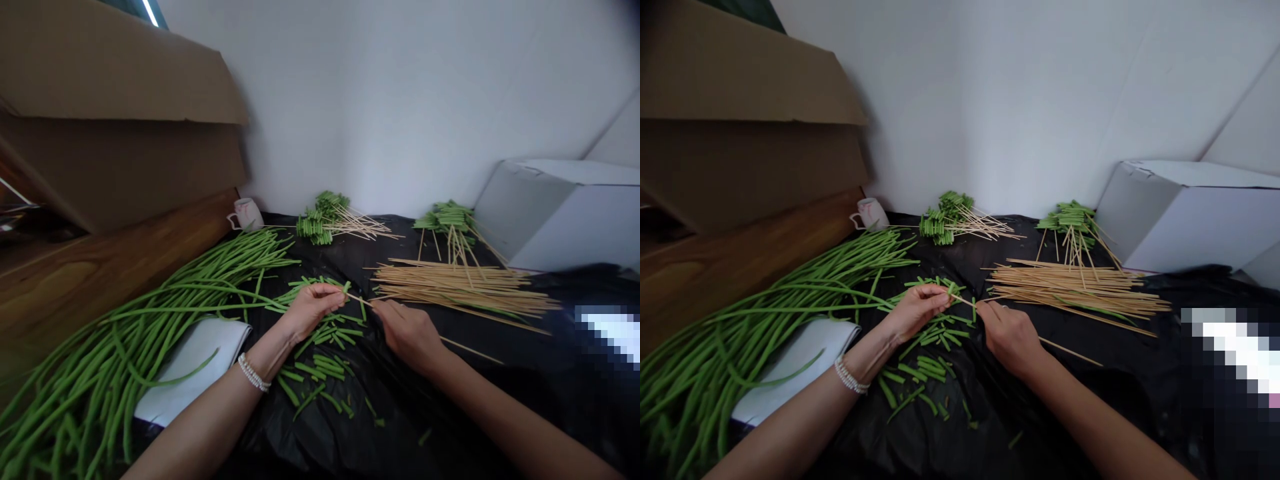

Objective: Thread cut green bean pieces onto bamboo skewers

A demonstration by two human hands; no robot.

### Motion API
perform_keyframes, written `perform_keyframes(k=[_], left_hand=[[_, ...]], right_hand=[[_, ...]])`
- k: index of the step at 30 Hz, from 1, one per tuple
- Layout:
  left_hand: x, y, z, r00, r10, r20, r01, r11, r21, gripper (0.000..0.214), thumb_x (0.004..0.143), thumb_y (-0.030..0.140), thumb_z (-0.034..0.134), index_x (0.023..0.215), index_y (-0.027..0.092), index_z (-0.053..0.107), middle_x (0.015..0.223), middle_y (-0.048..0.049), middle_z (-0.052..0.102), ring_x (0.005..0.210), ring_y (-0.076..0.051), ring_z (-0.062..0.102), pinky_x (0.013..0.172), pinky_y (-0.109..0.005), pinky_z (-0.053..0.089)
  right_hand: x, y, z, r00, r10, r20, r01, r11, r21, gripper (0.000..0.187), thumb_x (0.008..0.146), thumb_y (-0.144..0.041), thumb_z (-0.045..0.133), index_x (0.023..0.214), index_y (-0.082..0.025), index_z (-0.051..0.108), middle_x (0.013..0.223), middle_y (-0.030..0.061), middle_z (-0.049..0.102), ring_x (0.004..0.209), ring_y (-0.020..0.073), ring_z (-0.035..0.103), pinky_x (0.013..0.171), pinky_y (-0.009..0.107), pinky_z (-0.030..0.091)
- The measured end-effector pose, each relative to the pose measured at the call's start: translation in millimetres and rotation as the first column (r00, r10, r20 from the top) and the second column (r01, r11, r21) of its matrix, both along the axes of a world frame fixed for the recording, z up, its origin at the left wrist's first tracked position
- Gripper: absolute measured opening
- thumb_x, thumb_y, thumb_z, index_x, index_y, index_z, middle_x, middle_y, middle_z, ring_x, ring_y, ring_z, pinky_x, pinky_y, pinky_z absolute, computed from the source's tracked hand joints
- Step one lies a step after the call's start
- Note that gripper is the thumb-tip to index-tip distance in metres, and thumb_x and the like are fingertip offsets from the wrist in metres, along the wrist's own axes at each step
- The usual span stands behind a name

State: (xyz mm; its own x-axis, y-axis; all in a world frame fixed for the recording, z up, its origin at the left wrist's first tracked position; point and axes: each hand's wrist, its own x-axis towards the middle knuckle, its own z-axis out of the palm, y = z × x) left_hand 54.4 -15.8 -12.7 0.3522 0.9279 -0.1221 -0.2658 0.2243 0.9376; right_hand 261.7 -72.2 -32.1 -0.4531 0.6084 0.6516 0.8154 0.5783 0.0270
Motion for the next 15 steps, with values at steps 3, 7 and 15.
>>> perform_keyframes(k=[3, 7, 15], left_hand=[[5.5, -2.5, -5.8, 0.994, -0.073, -0.084, 0.080, 0.993, 0.086, 0.027, 0.059, 0.030, 0.085, 0.077, 0.013, 0.074, 0.073, -0.0047, 0.071, 0.066, -0.012, 0.062, 0.070, -0.025, 0.047], [9.4, -6.0, -7.4, 0.951, -0.034, -0.308, 0.143, 0.930, 0.339, 0.033, 0.069, 0.039, 0.077, 0.090, 0.014, 0.073, 0.087, -0.0078, 0.072, 0.079, -0.019, 0.065, 0.079, -0.033, 0.049], [9.3, -19.6, 0.1, 0.502, 0.273, -0.821, 0.715, 0.403, 0.571, 0.042, 0.087, 0.050, 0.052, 0.122, 0.029, 0.063, 0.128, -0.0097, 0.056, 0.121, -0.028, 0.046, 0.102, -0.046, 0.035]], right_hand=[[-3.0, -0.1, 3.5, 1.000, 0.018, 0.016, -0.019, 0.999, 0.027, 0.027, 0.089, -0.009, 0.039, 0.103, -0.013, 0.062, 0.074, 0.0021, 0.064, 0.060, 0.0116, 0.056, 0.059, 0.025, 0.039], [4.8, 5.2, 9.4, 0.999, -0.042, -0.019, 0.044, 0.992, 0.119, 0.024, 0.092, -0.013, 0.043, 0.105, -0.013, 0.063, 0.080, 0.0036, 0.068, 0.065, 0.0115, 0.060, 0.061, 0.024, 0.040], [24.4, 16.1, 10.2, 0.984, -0.161, -0.082, 0.172, 0.972, 0.160, 0.021, 0.094, -0.017, 0.045, 0.104, -0.014, 0.064, 0.090, 0.0051, 0.072, 0.076, 0.0130, 0.067, 0.067, 0.022, 0.045]])
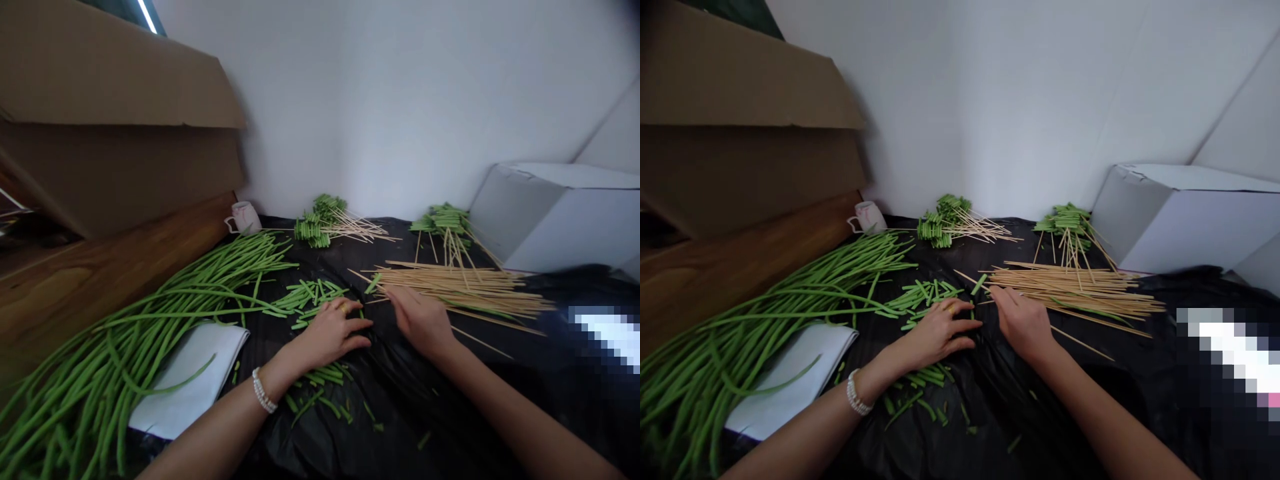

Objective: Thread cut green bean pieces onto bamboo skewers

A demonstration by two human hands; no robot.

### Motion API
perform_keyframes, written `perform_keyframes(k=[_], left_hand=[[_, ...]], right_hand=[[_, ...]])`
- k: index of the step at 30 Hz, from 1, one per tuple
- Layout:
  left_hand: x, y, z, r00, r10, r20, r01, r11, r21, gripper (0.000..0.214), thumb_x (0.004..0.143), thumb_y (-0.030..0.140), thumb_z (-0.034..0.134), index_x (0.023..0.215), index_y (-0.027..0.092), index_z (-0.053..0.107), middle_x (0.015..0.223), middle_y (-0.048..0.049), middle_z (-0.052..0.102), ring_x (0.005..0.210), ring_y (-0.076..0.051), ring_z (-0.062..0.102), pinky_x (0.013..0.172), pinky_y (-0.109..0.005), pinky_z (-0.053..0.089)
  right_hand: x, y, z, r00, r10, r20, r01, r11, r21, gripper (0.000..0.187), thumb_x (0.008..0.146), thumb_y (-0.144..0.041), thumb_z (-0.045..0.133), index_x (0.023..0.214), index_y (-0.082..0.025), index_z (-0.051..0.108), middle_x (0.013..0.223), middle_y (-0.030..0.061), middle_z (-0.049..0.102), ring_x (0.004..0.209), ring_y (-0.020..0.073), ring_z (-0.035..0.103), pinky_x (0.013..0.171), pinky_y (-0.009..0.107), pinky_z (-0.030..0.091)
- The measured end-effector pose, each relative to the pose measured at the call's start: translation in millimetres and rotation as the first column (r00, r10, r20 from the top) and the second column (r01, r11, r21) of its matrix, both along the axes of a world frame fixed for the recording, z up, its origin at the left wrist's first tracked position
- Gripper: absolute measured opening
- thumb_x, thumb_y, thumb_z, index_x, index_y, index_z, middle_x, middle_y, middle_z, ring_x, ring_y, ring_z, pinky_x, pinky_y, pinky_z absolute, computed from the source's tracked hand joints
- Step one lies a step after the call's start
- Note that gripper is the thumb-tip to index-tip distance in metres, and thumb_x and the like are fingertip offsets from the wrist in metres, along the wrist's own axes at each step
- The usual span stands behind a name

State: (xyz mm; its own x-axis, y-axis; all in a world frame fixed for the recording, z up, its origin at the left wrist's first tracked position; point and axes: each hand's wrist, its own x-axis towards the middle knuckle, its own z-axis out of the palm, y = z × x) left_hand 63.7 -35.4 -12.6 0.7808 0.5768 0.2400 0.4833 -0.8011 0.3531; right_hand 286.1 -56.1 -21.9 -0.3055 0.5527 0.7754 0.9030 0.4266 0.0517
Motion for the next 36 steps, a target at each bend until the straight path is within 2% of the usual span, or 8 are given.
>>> perform_keyframes(k=[8, 14, 18, 21, 24, 29, 32, 36], left_hand=[[-0.7, 5.5, -7.8, 0.994, 0.107, 0.028, -0.109, 0.991, 0.073, 0.033, 0.092, 0.040, 0.047, 0.102, 0.020, 0.071, 0.101, -0.0091, 0.066, 0.102, -0.023, 0.055, 0.093, -0.038, 0.041], [-3.0, 9.9, -12.0, 0.953, 0.289, 0.086, -0.283, 0.956, -0.072, 0.007, 0.079, 0.025, 0.068, 0.077, 0.019, 0.068, 0.079, -0.0041, 0.067, 0.086, -0.021, 0.058, 0.079, -0.032, 0.042], [0.7, 8.0, -10.6, 0.913, 0.386, 0.135, -0.365, 0.918, -0.156, 0.017, 0.075, 0.031, 0.072, 0.085, 0.019, 0.065, 0.076, -0.0010, 0.067, 0.079, -0.019, 0.058, 0.071, -0.029, 0.040], [4.9, 7.4, -11.6, 0.903, 0.418, 0.095, -0.413, 0.908, -0.071, 0.029, 0.072, 0.044, 0.073, 0.085, 0.020, 0.065, 0.073, -0.0014, 0.064, 0.077, -0.021, 0.057, 0.070, -0.031, 0.039], [6.3, 8.1, -14.0, 0.911, 0.408, 0.055, -0.407, 0.913, -0.024, 0.018, 0.074, 0.037, 0.072, 0.077, 0.020, 0.065, 0.073, -0.0020, 0.064, 0.078, -0.020, 0.057, 0.071, -0.031, 0.038], [1.4, 11.2, -12.4, 0.895, 0.404, 0.186, -0.379, 0.912, -0.156, 0.005, 0.079, 0.023, 0.065, 0.076, 0.019, 0.064, 0.078, -0.0022, 0.065, 0.078, -0.018, 0.058, 0.071, -0.029, 0.041], [-4.1, 17.3, -7.1, 0.801, 0.474, 0.366, -0.349, 0.867, -0.356, 0.004, 0.078, 0.022, 0.065, 0.077, 0.017, 0.065, 0.076, -0.0019, 0.065, 0.074, -0.016, 0.058, 0.069, -0.028, 0.042], [-14.0, 27.1, 2.0, 0.528, 0.619, 0.582, -0.125, 0.734, -0.667, 0.026, 0.071, 0.023, 0.074, 0.096, 0.015, 0.069, 0.078, -0.0015, 0.067, 0.072, -0.012, 0.059, 0.071, -0.025, 0.045]], right_hand=[[-1.5, -0.3, -4.3, 0.999, 0.034, -0.042, -0.036, 0.998, -0.056, 0.022, 0.093, -0.015, 0.047, 0.106, -0.014, 0.064, 0.096, 0.0072, 0.072, 0.086, 0.0147, 0.068, 0.075, 0.023, 0.048], [-4.5, -1.9, -5.5, 0.997, 0.067, -0.049, -0.071, 0.993, -0.092, 0.023, 0.093, -0.015, 0.046, 0.107, -0.013, 0.064, 0.098, 0.0081, 0.072, 0.088, 0.0151, 0.067, 0.077, 0.023, 0.049], [-5.5, -2.3, -5.7, 0.995, 0.077, -0.059, -0.083, 0.991, -0.104, 0.024, 0.093, -0.015, 0.046, 0.109, -0.014, 0.064, 0.099, 0.0078, 0.072, 0.089, 0.0152, 0.067, 0.079, 0.024, 0.049], [-5.8, -2.4, -6.5, 0.995, 0.084, -0.059, -0.090, 0.991, -0.103, 0.024, 0.094, -0.016, 0.046, 0.109, -0.014, 0.063, 0.099, 0.0076, 0.072, 0.087, 0.0149, 0.067, 0.078, 0.025, 0.050], [-6.3, -2.7, -7.1, 0.995, 0.092, -0.048, -0.096, 0.991, -0.090, 0.023, 0.094, -0.017, 0.046, 0.108, -0.013, 0.064, 0.098, 0.0073, 0.072, 0.085, 0.0147, 0.067, 0.076, 0.024, 0.050], [-7.5, -4.0, -5.3, 0.994, 0.085, -0.065, -0.090, 0.993, -0.081, 0.024, 0.094, -0.017, 0.045, 0.108, -0.015, 0.064, 0.100, 0.0067, 0.072, 0.084, 0.0139, 0.067, 0.073, 0.024, 0.049], [-6.8, -4.4, -3.6, 0.995, 0.073, -0.063, -0.077, 0.995, -0.062, 0.024, 0.093, -0.017, 0.046, 0.110, -0.015, 0.063, 0.098, 0.0063, 0.072, 0.082, 0.0134, 0.066, 0.071, 0.024, 0.049], [-5.8, -4.6, -1.6, 0.999, 0.031, -0.042, -0.031, 0.999, 0.007, 0.026, 0.091, -0.015, 0.048, 0.113, -0.014, 0.063, 0.092, 0.0060, 0.071, 0.078, 0.0137, 0.065, 0.069, 0.025, 0.047]])
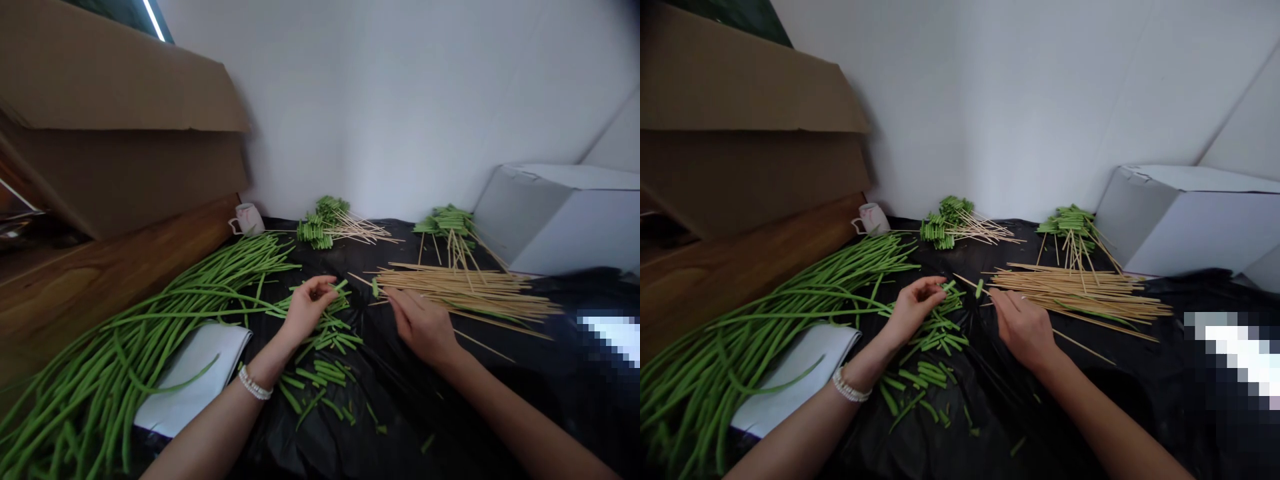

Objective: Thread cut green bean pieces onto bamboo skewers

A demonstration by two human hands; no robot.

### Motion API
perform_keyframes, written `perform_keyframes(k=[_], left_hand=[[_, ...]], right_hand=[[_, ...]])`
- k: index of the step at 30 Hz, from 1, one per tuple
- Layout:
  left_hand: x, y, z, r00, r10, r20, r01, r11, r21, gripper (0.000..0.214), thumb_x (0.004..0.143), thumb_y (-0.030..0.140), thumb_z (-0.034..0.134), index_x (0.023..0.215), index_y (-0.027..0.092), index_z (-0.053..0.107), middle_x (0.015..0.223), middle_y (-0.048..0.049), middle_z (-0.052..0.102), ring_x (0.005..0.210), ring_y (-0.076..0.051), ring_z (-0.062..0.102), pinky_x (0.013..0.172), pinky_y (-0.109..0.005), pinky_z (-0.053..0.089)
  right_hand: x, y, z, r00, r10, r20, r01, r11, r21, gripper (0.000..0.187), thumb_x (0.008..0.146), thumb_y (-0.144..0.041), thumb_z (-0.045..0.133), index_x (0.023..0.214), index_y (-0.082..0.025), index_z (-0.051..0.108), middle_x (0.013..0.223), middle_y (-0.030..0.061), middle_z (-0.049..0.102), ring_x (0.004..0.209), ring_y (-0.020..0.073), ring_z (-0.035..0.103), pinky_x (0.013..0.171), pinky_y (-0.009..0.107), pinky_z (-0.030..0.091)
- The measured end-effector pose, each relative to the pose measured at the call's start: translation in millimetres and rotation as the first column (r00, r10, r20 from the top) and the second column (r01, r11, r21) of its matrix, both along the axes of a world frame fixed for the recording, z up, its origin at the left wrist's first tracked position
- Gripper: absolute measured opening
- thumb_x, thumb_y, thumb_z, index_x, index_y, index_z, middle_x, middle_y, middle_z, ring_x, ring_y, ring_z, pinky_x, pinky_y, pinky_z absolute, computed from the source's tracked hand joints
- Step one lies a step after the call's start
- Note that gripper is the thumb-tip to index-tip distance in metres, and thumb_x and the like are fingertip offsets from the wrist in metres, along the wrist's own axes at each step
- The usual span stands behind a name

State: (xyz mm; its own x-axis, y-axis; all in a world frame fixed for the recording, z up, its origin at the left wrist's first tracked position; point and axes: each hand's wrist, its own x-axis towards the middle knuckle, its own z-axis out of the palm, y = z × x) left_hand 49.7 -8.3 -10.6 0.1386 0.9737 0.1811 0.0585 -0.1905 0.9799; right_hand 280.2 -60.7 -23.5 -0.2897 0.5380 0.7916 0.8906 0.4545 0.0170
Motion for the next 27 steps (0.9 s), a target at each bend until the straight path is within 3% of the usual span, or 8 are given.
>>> perform_keyframes(k=[3, 6, 9, 13, 27], left_hand=[[-5.0, 2.9, 4.4, 0.930, -0.048, 0.366, 0.140, 0.963, -0.230, 0.034, 0.070, 0.024, 0.077, 0.101, 0.014, 0.071, 0.082, -0.0030, 0.069, 0.073, -0.010, 0.060, 0.073, -0.022, 0.047], [-5.5, 1.5, 5.1, 0.843, -0.080, 0.532, 0.300, 0.891, -0.341, 0.030, 0.073, 0.024, 0.076, 0.100, 0.013, 0.071, 0.084, -0.0046, 0.069, 0.075, -0.009, 0.063, 0.070, -0.018, 0.048], [-4.1, -0.6, 4.7, 0.823, -0.076, 0.563, 0.333, 0.868, -0.370, 0.026, 0.077, 0.021, 0.073, 0.101, 0.013, 0.071, 0.088, -0.0070, 0.071, 0.080, -0.011, 0.066, 0.071, -0.018, 0.051], [-3.9, -1.4, 5.9, 0.816, -0.061, 0.574, 0.327, 0.869, -0.372, 0.021, 0.078, 0.017, 0.071, 0.098, 0.012, 0.071, 0.093, -0.0089, 0.072, 0.085, -0.013, 0.068, 0.075, -0.020, 0.053], [-3.2, -0.8, 6.3, 0.832, -0.004, 0.555, 0.253, 0.892, -0.374, 0.024, 0.064, 0.011, 0.081, 0.085, 0.011, 0.072, 0.080, -0.0044, 0.071, 0.075, -0.010, 0.067, 0.066, -0.016, 0.050]], right_hand=[[-0.4, -1.5, 1.5, 0.997, 0.010, 0.074, -0.012, 0.999, 0.034, 0.033, 0.088, -0.009, 0.046, 0.117, -0.011, 0.061, 0.092, 0.0076, 0.070, 0.078, 0.0145, 0.063, 0.069, 0.026, 0.045], [-1.1, -4.2, 2.0, 0.981, 0.005, 0.194, -0.009, 1.000, 0.019, 0.042, 0.086, -0.005, 0.043, 0.124, -0.014, 0.059, 0.082, 0.0041, 0.067, 0.068, 0.0127, 0.058, 0.061, 0.027, 0.041], [-1.7, -6.4, 1.3, 0.966, -0.019, 0.257, 0.021, 1.000, -0.007, 0.048, 0.085, -0.006, 0.044, 0.129, -0.020, 0.056, 0.073, 0.0000, 0.063, 0.059, 0.0107, 0.053, 0.054, 0.027, 0.035], [-2.7, -7.5, -0.1, 0.963, -0.029, 0.269, 0.033, 0.999, -0.012, 0.048, 0.084, -0.007, 0.045, 0.128, -0.019, 0.057, 0.074, 0.0007, 0.063, 0.061, 0.0108, 0.052, 0.056, 0.027, 0.034], [-3.5, -7.1, -3.4, 0.968, -0.015, 0.250, 0.022, 0.999, -0.027, 0.046, 0.083, -0.011, 0.046, 0.127, -0.016, 0.057, 0.076, 0.0010, 0.064, 0.061, 0.0107, 0.052, 0.056, 0.027, 0.034]])
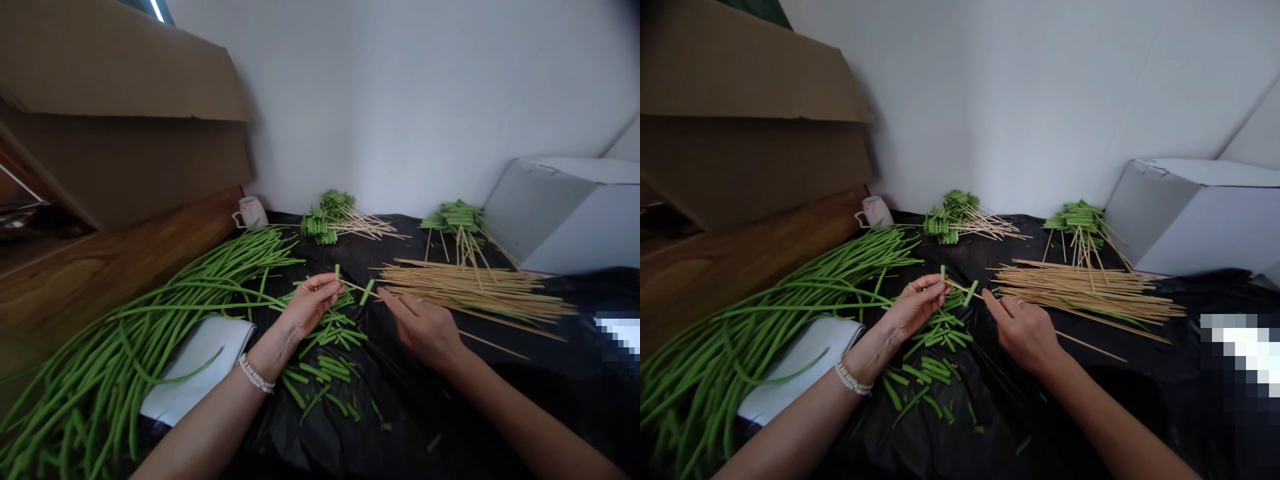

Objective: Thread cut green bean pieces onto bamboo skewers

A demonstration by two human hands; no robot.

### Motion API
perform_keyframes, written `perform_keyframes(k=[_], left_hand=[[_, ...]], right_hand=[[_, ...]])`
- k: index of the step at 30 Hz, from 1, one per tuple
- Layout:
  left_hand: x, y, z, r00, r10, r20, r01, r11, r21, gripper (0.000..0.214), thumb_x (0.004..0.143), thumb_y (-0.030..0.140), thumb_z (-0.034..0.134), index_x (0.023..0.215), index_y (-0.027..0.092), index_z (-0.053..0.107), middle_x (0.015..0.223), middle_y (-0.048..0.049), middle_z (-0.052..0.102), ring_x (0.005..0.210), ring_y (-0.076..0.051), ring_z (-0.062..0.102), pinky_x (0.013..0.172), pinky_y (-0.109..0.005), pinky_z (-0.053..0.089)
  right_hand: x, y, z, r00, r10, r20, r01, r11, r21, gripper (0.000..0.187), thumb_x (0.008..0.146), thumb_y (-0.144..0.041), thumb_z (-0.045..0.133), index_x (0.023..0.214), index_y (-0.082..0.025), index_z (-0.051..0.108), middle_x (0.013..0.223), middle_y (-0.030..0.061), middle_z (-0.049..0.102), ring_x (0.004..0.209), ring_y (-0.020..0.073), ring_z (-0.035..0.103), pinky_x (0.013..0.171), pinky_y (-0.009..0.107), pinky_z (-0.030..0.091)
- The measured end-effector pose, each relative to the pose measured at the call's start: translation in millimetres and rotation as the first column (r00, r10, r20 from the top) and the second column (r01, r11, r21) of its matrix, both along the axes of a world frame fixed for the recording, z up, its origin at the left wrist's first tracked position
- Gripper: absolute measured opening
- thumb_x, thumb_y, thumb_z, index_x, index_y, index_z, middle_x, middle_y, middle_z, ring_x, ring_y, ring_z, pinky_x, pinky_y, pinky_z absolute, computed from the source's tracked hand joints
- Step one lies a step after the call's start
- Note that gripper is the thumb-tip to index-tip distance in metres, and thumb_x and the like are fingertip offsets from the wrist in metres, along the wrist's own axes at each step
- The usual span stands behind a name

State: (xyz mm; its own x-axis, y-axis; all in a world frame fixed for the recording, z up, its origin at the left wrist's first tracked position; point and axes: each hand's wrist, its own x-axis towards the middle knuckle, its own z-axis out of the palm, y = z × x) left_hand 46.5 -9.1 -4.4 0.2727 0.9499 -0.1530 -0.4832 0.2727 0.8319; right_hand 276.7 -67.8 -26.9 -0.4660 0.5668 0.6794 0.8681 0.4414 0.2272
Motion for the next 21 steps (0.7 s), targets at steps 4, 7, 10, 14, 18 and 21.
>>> perform_keyframes(k=[4, 7, 10, 14, 18, 21], left_hand=[[0.4, -0.9, 0.1, 1.000, 0.002, -0.008, -0.002, 1.000, 0.025, 0.025, 0.062, 0.013, 0.083, 0.083, 0.012, 0.071, 0.078, -0.0031, 0.071, 0.072, -0.009, 0.066, 0.065, -0.016, 0.050], [1.2, -1.5, 0.0, 1.000, 0.007, -0.027, -0.006, 0.999, 0.046, 0.027, 0.061, 0.014, 0.084, 0.084, 0.012, 0.071, 0.078, -0.0029, 0.071, 0.071, -0.009, 0.065, 0.065, -0.017, 0.049], [2.0, -1.6, -0.3, 0.999, 0.019, -0.039, -0.017, 0.998, 0.058, 0.028, 0.060, 0.014, 0.084, 0.086, 0.012, 0.071, 0.077, -0.0027, 0.071, 0.070, -0.009, 0.065, 0.064, -0.017, 0.049], [2.3, -1.2, -0.6, 0.999, 0.029, -0.037, -0.027, 0.998, 0.050, 0.028, 0.060, 0.015, 0.084, 0.085, 0.012, 0.072, 0.076, -0.0030, 0.071, 0.071, -0.009, 0.065, 0.066, -0.018, 0.049], [1.6, -0.6, -1.0, 0.999, 0.025, -0.029, -0.024, 0.998, 0.052, 0.025, 0.064, 0.020, 0.083, 0.084, 0.012, 0.072, 0.076, -0.0029, 0.070, 0.071, -0.009, 0.064, 0.067, -0.019, 0.049], [1.1, 0.2, -2.1, 0.999, 0.031, -0.032, -0.029, 0.998, 0.049, 0.027, 0.062, 0.020, 0.084, 0.085, 0.012, 0.072, 0.076, -0.0025, 0.070, 0.071, -0.009, 0.063, 0.067, -0.019, 0.048]], right_hand=[[-0.4, -0.4, 0.5, 1.000, 0.001, 0.000, -0.001, 1.000, 0.003, 0.045, 0.083, -0.011, 0.045, 0.126, -0.017, 0.058, 0.074, 0.0012, 0.063, 0.060, 0.0107, 0.052, 0.055, 0.027, 0.033], [-0.7, -0.4, 0.1, 1.000, -0.002, -0.011, 0.002, 1.000, -0.019, 0.046, 0.082, -0.010, 0.046, 0.126, -0.018, 0.058, 0.074, 0.0013, 0.063, 0.060, 0.0109, 0.052, 0.055, 0.026, 0.034], [-1.1, -0.2, -0.6, 1.000, -0.007, -0.014, 0.007, 0.999, -0.032, 0.046, 0.082, -0.010, 0.047, 0.126, -0.018, 0.059, 0.076, 0.0017, 0.064, 0.060, 0.0108, 0.053, 0.055, 0.026, 0.034], [-1.5, 0.5, -0.3, 1.000, -0.018, 0.004, 0.018, 1.000, -0.012, 0.044, 0.083, -0.010, 0.046, 0.124, -0.017, 0.060, 0.075, 0.0012, 0.064, 0.059, 0.0106, 0.053, 0.055, 0.027, 0.034], [-1.7, 0.6, 0.7, 1.000, -0.015, 0.004, 0.015, 1.000, -0.004, 0.042, 0.083, -0.010, 0.047, 0.122, -0.016, 0.061, 0.076, 0.0017, 0.065, 0.059, 0.0106, 0.053, 0.054, 0.027, 0.034], [-2.1, 0.2, 0.6, 1.000, -0.011, -0.018, 0.011, 1.000, -0.024, 0.043, 0.082, -0.010, 0.047, 0.122, -0.017, 0.061, 0.075, 0.0016, 0.064, 0.060, 0.0106, 0.054, 0.054, 0.026, 0.034]])
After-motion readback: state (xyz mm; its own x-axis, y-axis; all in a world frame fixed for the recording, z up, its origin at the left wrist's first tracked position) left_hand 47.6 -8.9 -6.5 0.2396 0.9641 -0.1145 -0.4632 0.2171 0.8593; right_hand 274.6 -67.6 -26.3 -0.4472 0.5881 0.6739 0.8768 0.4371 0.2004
